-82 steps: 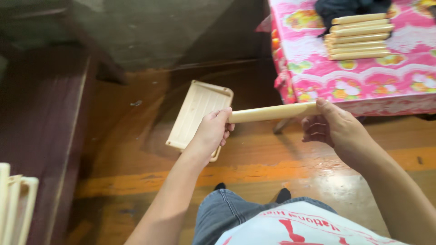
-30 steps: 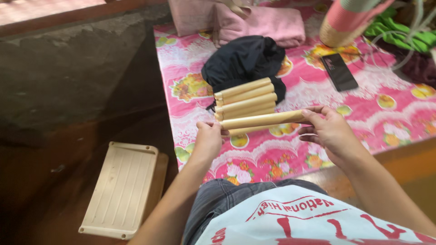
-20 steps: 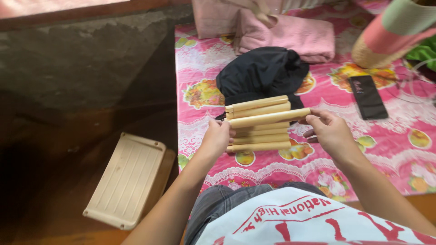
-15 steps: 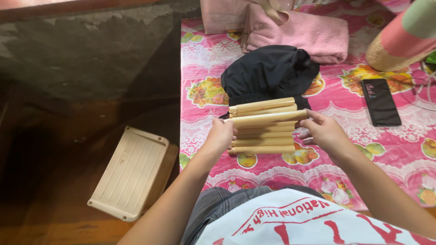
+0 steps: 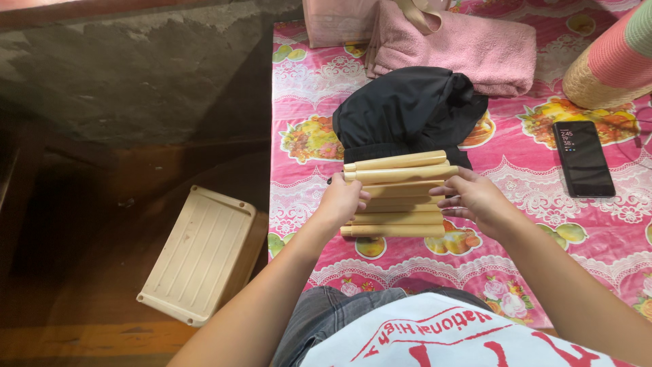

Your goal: The person assembles a small plastic stool by inserting cylindrical legs into the base and stacking additional trays. They repeatedly insert and remove the legs, then stack the trays on a nearby bench.

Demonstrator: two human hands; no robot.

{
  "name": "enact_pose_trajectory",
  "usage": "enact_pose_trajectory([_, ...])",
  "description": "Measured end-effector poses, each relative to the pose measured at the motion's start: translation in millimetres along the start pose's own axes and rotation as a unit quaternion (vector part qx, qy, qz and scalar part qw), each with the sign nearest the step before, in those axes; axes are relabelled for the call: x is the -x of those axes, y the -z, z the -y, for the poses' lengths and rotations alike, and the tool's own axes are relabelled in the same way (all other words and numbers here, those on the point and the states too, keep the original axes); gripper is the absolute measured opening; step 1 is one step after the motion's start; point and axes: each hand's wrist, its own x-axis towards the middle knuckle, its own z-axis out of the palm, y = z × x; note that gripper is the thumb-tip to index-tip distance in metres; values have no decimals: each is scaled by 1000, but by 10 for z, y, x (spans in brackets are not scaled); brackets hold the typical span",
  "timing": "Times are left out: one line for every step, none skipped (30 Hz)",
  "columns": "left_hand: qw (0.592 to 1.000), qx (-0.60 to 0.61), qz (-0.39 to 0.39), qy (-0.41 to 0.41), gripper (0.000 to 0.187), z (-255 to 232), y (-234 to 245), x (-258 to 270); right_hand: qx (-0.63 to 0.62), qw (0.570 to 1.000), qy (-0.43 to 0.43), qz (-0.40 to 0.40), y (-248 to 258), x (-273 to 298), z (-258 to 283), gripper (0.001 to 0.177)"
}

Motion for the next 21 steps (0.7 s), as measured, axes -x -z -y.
enact_pose_trajectory([1000,1,0,1,46,8,-11,-16,-5,1000,-4,3,5,-6,-2,24])
enact_pose_trajectory([1000,-1,2,2,45,20,-22,-28,-10,1000,-9,6,9,-8,-12,24])
enact_pose_trajectory([1000,-4,3,2,44,30,-28,-40,-11,1000,-14,5,7,-14,-16,24])
enact_pose_trajectory([1000,-6,5,3,43,41,-32,-48,-11,1000,-20,3,1,-21,-21,25])
enact_pose_trajectory([1000,-11,7,1,42,57,-32,-57,-10,1000,-25,2,-3,-32,-24,26])
enact_pose_trajectory([1000,-16,8,-1,42,73,-29,-63,-11,1000,-25,5,-7,-41,-27,26])
enact_pose_trajectory([1000,-21,10,-2,42,86,-25,-67,-12,1000,-25,9,-14,-45,-31,27])
enact_pose_trajectory([1000,-22,11,-3,42,99,-19,-72,-12,1000,-25,12,-19,-48,-33,27])
enact_pose_trajectory([1000,-23,11,-5,42,109,-14,-81,-15,999,-26,11,-25,-56,-38,27])
enact_pose_trajectory([1000,-24,12,-7,42,120,-11,-91,-17,999,-27,11,-30,-62,-46,27])
enact_pose_trajectory([1000,-18,17,-7,42,132,-5,-98,-19,999,-28,11,-33,-67,-50,27])
enact_pose_trajectory([1000,-12,21,-7,42,142,2,-108,-20,999,-27,14,-36,-71,-53,27])
enact_pose_trajectory([1000,-7,26,-7,42,153,8,-118,-21,999,-27,17,-41,-76,-60,27])
enact_pose_trajectory([1000,-6,27,-3,41,161,13,-129,-22,999,-27,20,-45,-84,-61,27])
enact_pose_trajectory([1000,-5,28,1,41,164,13,-142,-23,999,-29,20,-45,-91,-61,26])
enact_pose_trajectory([1000,-4,30,4,41,165,13,-154,-25,999,-32,21,-43,-97,-62,25])
enact_pose_trajectory([1000,0,27,6,41,167,10,-161,-26,999,-34,21,-40,-102,-65,24])
enact_pose_trajectory([1000,4,25,8,41,169,6,-164,-28,999,-33,21,-37,-107,-69,24])
enact_pose_trajectory([1000,8,22,10,41,166,5,-166,-29,999,-32,20,-36,-110,-72,23])
enact_pose_trajectory([1000,10,20,12,42,161,4,-166,-31,999,-32,20,-35,-111,-77,22])
enact_pose_trajectory([1000,11,18,13,42,155,0,-165,-36,999,-28,19,-29,-110,-85,25])
